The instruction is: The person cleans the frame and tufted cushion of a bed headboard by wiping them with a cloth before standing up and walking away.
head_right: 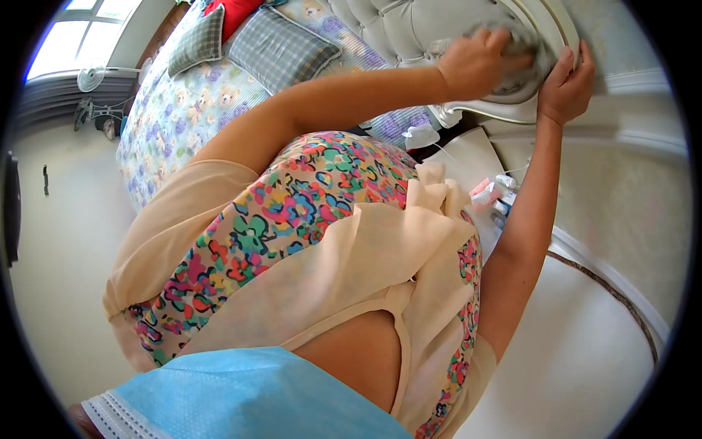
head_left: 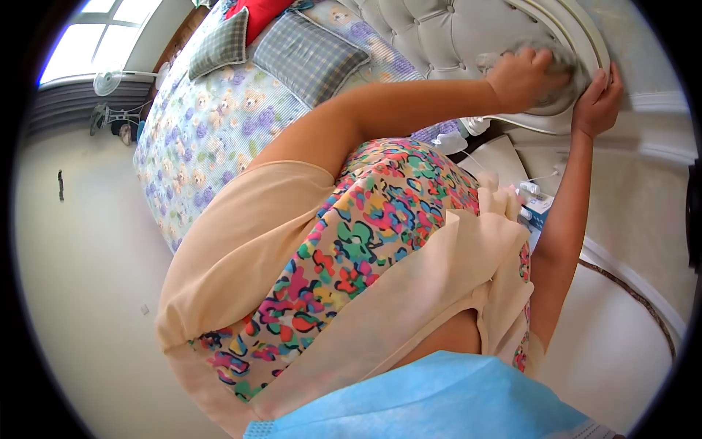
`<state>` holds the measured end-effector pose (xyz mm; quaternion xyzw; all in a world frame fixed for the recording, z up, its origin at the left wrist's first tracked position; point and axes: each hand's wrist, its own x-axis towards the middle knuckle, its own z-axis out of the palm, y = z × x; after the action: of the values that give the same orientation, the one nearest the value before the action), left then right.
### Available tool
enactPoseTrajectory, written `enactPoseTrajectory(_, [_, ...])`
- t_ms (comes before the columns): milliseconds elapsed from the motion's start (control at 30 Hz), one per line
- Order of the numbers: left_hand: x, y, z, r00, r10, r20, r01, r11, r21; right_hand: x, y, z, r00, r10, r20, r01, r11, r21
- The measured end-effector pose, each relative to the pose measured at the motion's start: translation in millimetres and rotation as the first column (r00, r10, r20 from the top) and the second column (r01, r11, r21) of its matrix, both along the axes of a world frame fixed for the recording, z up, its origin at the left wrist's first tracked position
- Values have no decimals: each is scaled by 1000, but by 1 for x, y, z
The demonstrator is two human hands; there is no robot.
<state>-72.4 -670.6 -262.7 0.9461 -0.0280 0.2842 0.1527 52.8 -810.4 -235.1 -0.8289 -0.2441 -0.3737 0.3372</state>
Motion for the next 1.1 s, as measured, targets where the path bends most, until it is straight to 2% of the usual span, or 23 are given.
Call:
enactPoseTrajectory(133, [-18,11,-23,991,-119,-59,127,982,142,2,5,9,998,67,12,-66,998,-21])
enactPoseTrajectory(200, [-27,24,-40,957,-234,-171,275,919,282,7,5,14,998,44,-39,-47,997,-54])
enactPoseTrajectory(267, [-41,35,-61,894,-163,-417,253,953,168,12,1,23,998,68,-17,-69,995,-67])
enactPoseTrajectory(333, [-62,60,-101,838,-29,-545,10,999,-38,12,-1,33,997,79,-23,-81,994,-77])
enactPoseTrajectory(367, [-73,79,-131,743,51,-667,-204,967,-153,13,-3,36,996,93,-18,-94,993,-73])
enactPoseTrajectory(400, [-83,102,-147,624,91,-776,-418,878,-233,15,-4,38,995,92,-26,-94,992,-81])
enactPoseTrajectory(433, [-102,121,-123,510,143,-848,-607,759,-237,16,-5,41,995,90,-29,-92,992,-88])
enactPoseTrajectory(467, [-122,155,-151,436,40,-899,-657,697,-288,15,-2,46,989,125,-78,-128,991,-36])
enactPoseTrajectory(500, [-148,167,-154,469,214,-857,-723,651,-233,12,-4,48,981,153,-122,-152,988,23])
enactPoseTrajectory(567, [-192,199,-164,443,350,-825,-821,528,-217,11,-19,52,991,39,-130,-55,991,-119])
enactPoseTrajectory(600, [-208,216,-164,444,408,-798,-857,453,-245,7,-18,61,993,54,-106,-65,993,-102])
enactPoseTrajectory(667, [-225,247,-154,406,485,-774,-910,291,-295,-6,-10,83,990,141,29,-133,974,-181])
enactPoseTrajectory(700, [-225,261,-129,450,401,-798,-890,273,-365,2,-7,90,988,150,35,-142,973,-183])
enactPoseTrajectory(733, [-221,276,-127,364,500,-786,-931,178,-317,7,-6,102,978,205,26,-188,934,-303])
enactPoseTrajectory(767, [-222,295,-125,471,534,-702,-879,222,-421,12,-5,112,967,255,15,-226,880,-417])
enactPoseTrajectory(800, [-215,311,-115,476,566,-674,-873,210,-440,17,-5,117,969,246,28,-203,854,-480])
enactPoseTrajectory(833, [-203,331,-106,520,588,-620,-849,275,-451,24,-7,121,967,250,47,-198,857,-476])
enactPoseTrajectory(900, [-172,366,-78,608,657,-446,-786,418,-456,31,-17,128,944,262,-199,-329,779,-533])
enactPoseTrajectory(933, [-149,377,-52,645,689,-332,-751,492,-440,32,-22,131,925,255,-281,-366,795,-484])
enactPoseTrajectory(1000, [-101,398,0,723,686,-76,-623,601,-501,33,-42,128,934,250,-257,-346,815,-465])
enactPoseTrajectory(1033, [-74,404,25,717,697,-24,-612,612,-501,35,-58,117,937,240,-254,-333,835,-438])
enactPoseTrajectory(1067, [-57,403,80,766,615,-188,-599,577,-555,35,-69,114,944,222,-244,-313,840,-443])
enactPoseTrajectory(1100, [-32,394,122,787,595,163,-376,672,-638,29,-77,115,948,221,-231,-304,842,-446])
